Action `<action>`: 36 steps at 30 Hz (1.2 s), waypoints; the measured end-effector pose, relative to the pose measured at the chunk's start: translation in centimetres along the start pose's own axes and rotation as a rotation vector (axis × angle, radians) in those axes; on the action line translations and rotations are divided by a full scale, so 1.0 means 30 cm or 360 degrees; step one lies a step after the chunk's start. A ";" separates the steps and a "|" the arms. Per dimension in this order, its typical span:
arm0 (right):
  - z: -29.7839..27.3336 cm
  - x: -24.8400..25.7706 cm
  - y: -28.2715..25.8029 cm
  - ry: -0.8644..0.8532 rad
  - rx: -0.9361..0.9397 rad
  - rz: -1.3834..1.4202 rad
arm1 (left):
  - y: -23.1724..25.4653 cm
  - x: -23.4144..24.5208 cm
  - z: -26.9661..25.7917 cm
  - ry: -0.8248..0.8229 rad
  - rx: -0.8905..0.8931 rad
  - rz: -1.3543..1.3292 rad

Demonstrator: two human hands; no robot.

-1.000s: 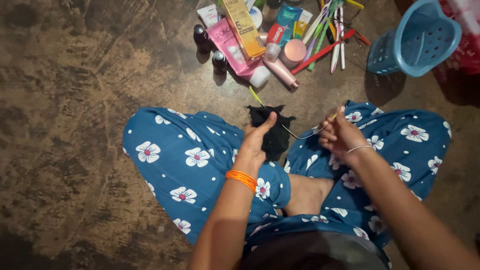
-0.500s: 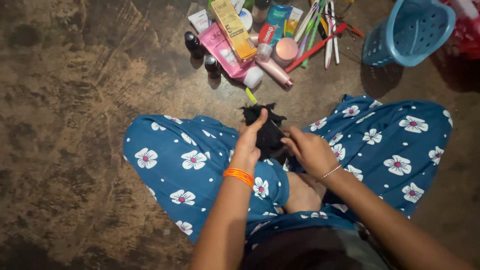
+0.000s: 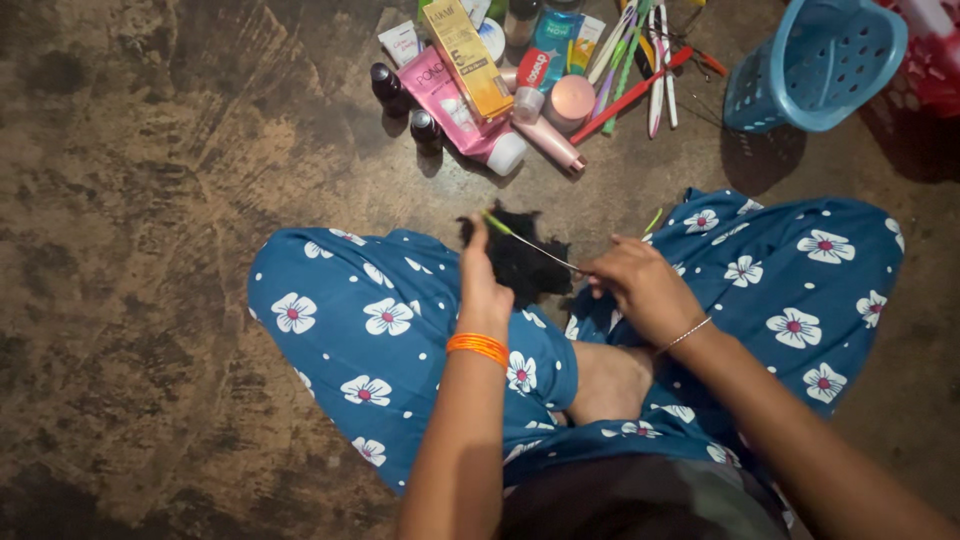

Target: The person cleans a small blue plastic basket using a black cloth, wiping the inside and outside surfaces. They then sit on the floor and use various tools, including a green crochet hook and a red tool, to scrape and clean the black cloth itself.

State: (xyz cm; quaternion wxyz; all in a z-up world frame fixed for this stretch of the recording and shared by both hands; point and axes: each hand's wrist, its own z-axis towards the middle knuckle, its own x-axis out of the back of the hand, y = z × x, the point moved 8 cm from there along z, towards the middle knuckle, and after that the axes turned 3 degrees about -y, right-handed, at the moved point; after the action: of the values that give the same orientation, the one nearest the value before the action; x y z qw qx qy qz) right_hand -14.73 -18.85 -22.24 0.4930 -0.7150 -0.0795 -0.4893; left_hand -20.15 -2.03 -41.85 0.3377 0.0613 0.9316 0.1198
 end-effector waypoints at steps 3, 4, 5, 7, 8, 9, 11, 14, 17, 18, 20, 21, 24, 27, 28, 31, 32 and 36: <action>-0.019 0.028 0.040 0.0007 -0.0089 0.0011 | 0.002 0.039 0.052 0.0027 0.0015 -0.0317; -0.025 0.038 0.051 0.0018 -0.0129 0.0011 | 0.001 0.043 0.056 0.0026 0.0023 -0.0432; -0.030 0.051 0.047 0.0059 -0.0100 -0.0013 | -0.005 0.035 0.051 -0.0002 0.0038 -0.0459; -0.037 0.080 0.036 0.0146 -0.0040 -0.0060 | -0.013 -0.002 0.027 -0.0062 0.0069 -0.0509; -0.035 0.076 0.044 0.0103 -0.0092 0.0001 | -0.019 -0.031 0.005 -0.0132 0.0097 -0.0364; -0.032 0.067 0.048 0.0059 -0.0145 0.0062 | -0.026 -0.057 -0.025 -0.0201 0.0125 -0.0219; -0.018 0.043 0.046 -0.0002 -0.0198 0.0123 | -0.024 -0.108 -0.074 -0.0327 0.0119 -0.0014; 0.004 0.007 0.029 -0.0047 -0.0161 0.0141 | 0.006 -0.146 -0.114 -0.0426 -0.0012 0.0108; 0.022 -0.021 0.011 -0.0098 -0.0091 0.0162 | 0.047 -0.145 -0.109 -0.0365 -0.0166 0.0110; 0.022 -0.031 0.012 -0.0137 -0.0102 0.0150 | 0.051 -0.143 -0.102 -0.0327 -0.0190 0.0105; 0.016 -0.048 0.016 -0.0193 -0.0133 0.0133 | 0.062 -0.133 -0.098 -0.0300 -0.0185 -0.0037; 0.011 -0.053 0.021 -0.0208 -0.0153 0.0125 | 0.066 -0.132 -0.096 -0.0314 -0.0155 -0.0174; -0.008 -0.050 0.049 -0.0211 -0.0239 0.0174 | 0.047 -0.075 -0.089 0.0020 0.0073 -0.0316; -0.010 -0.028 0.067 -0.0176 -0.0218 0.0125 | 0.045 -0.108 -0.075 -0.0170 0.0072 -0.0427; -0.007 -0.024 0.066 -0.0162 -0.0190 0.0090 | 0.054 -0.131 -0.072 -0.0349 0.0021 -0.0480; -0.006 -0.018 0.079 -0.0157 -0.0244 0.0066 | 0.035 -0.156 -0.058 -0.0670 0.0052 -0.0533; -0.004 -0.019 0.083 -0.0171 -0.0271 0.0076 | 0.029 -0.143 -0.042 -0.0633 -0.0025 -0.0415; 0.011 -0.023 0.050 -0.0167 -0.0163 0.0072 | -0.006 -0.085 0.011 -0.0413 -0.0212 -0.0036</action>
State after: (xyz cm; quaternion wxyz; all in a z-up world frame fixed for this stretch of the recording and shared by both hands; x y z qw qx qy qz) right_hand -13.97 -19.07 -23.71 0.4620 -0.7655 -0.0639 -0.4432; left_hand -18.01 -2.63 -40.57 0.4599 0.0433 0.8707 0.1688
